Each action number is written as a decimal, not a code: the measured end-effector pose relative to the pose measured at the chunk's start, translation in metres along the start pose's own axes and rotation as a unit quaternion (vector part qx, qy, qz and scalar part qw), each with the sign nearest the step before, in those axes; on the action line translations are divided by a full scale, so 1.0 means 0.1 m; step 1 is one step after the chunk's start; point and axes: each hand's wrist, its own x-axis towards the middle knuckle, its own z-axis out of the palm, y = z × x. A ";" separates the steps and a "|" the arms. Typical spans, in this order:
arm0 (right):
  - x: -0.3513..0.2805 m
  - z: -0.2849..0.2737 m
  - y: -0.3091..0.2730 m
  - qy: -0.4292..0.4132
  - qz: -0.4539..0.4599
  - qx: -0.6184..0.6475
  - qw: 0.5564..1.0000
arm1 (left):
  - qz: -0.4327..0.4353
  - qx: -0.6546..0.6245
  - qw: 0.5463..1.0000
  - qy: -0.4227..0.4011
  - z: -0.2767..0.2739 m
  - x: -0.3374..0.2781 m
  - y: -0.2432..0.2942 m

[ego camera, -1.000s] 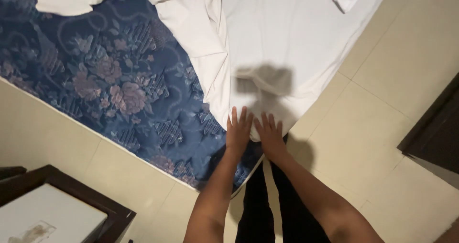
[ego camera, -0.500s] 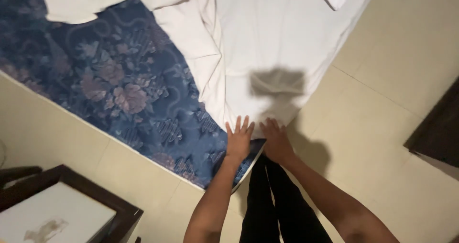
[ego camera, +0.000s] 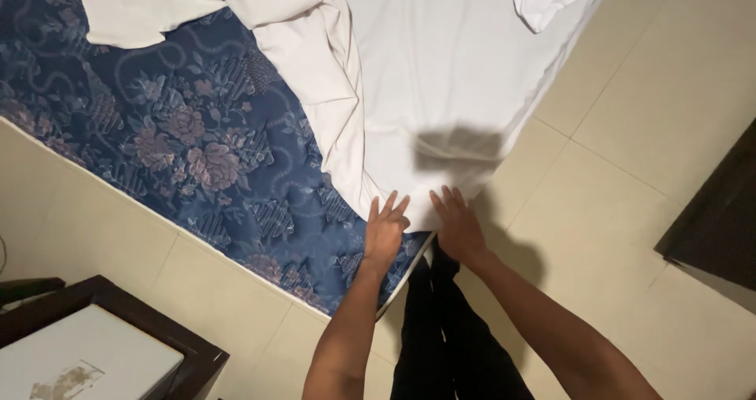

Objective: The person spreads a white sheet over a mattress with a blue floral pattern. They smooth out the fabric by hand, tucking the edges under the mattress to secure the sheet in place.

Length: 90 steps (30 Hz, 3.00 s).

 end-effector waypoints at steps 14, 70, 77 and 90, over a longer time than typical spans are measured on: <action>-0.04 0.31 -0.21 0.009 -0.019 0.015 1.000 | 0.051 0.024 0.996 0.070 0.30 -0.08 -0.22; 0.77 1.12 -0.97 0.335 0.093 0.162 0.923 | 0.202 -0.014 0.958 0.201 0.28 0.71 -1.32; 0.83 1.00 -1.22 0.216 0.076 0.035 0.973 | 0.198 0.145 0.961 0.127 0.01 0.74 -1.88; 0.35 1.20 -1.45 0.158 0.099 0.024 0.982 | 0.156 0.172 0.963 0.137 0.30 -0.01 -2.31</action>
